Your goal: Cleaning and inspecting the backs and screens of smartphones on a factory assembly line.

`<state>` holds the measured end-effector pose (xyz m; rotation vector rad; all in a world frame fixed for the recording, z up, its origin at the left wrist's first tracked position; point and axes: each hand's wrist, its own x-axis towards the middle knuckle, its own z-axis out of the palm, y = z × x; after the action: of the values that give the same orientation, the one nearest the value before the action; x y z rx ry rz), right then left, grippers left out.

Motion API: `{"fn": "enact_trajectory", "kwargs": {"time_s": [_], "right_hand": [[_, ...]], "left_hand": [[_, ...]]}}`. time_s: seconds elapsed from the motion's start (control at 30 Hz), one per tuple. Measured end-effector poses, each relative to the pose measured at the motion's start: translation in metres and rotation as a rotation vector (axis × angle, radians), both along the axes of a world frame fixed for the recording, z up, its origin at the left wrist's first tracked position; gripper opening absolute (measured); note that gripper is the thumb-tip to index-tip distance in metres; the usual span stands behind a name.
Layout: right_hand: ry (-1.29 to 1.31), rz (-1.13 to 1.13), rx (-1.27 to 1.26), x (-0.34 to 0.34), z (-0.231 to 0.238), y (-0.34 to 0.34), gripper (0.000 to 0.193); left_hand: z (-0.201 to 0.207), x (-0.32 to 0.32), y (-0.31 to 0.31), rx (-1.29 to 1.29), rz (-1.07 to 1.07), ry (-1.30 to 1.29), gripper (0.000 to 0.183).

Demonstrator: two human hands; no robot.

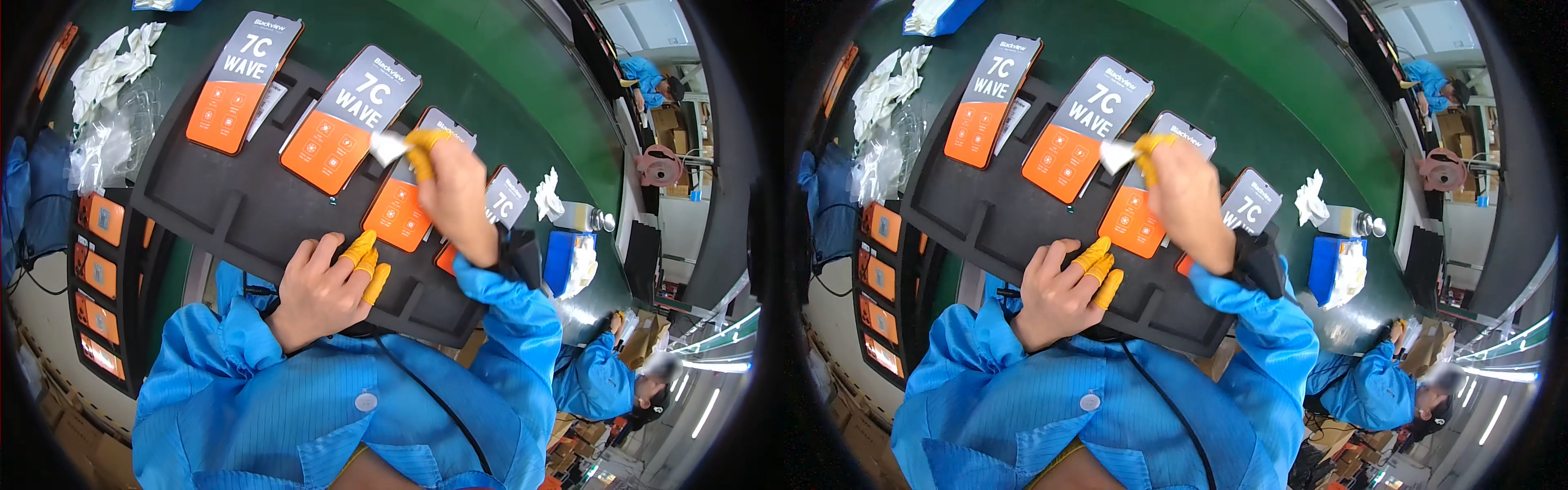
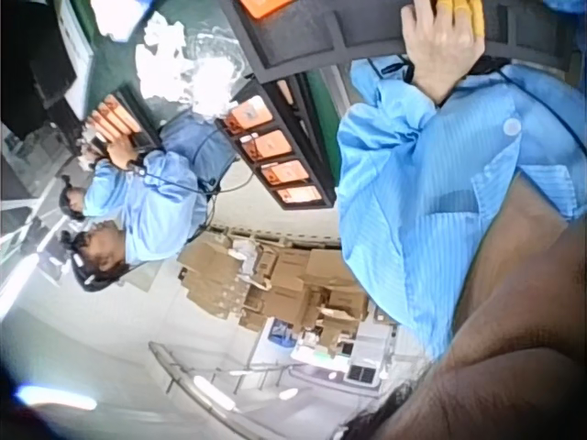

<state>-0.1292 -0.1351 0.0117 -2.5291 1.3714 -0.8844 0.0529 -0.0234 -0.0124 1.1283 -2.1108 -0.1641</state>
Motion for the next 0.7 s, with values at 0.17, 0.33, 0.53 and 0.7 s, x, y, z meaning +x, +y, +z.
{"fn": "enact_trajectory", "kwargs": {"time_s": [0.17, 0.33, 0.53, 0.7], "right_hand": [[0.084, 0.320, 0.155, 0.008, 0.002, 0.052, 0.027], [0.105, 0.433, 0.130, -0.007, 0.004, 0.057, 0.020], [0.138, 0.407, 0.143, -0.025, 0.004, 0.070, 0.015], [0.112, 0.305, 0.142, -0.028, 0.004, 0.082, 0.013]], "left_hand": [[-0.003, 0.005, 0.001, -0.047, -0.019, 0.042, 0.017], [-0.003, 0.003, 0.002, -0.058, 0.053, 0.117, 0.022], [0.004, 0.006, 0.002, 0.117, -0.069, -0.117, 0.027], [0.009, 0.006, 0.001, 0.126, -0.029, -0.117, 0.026]]}}
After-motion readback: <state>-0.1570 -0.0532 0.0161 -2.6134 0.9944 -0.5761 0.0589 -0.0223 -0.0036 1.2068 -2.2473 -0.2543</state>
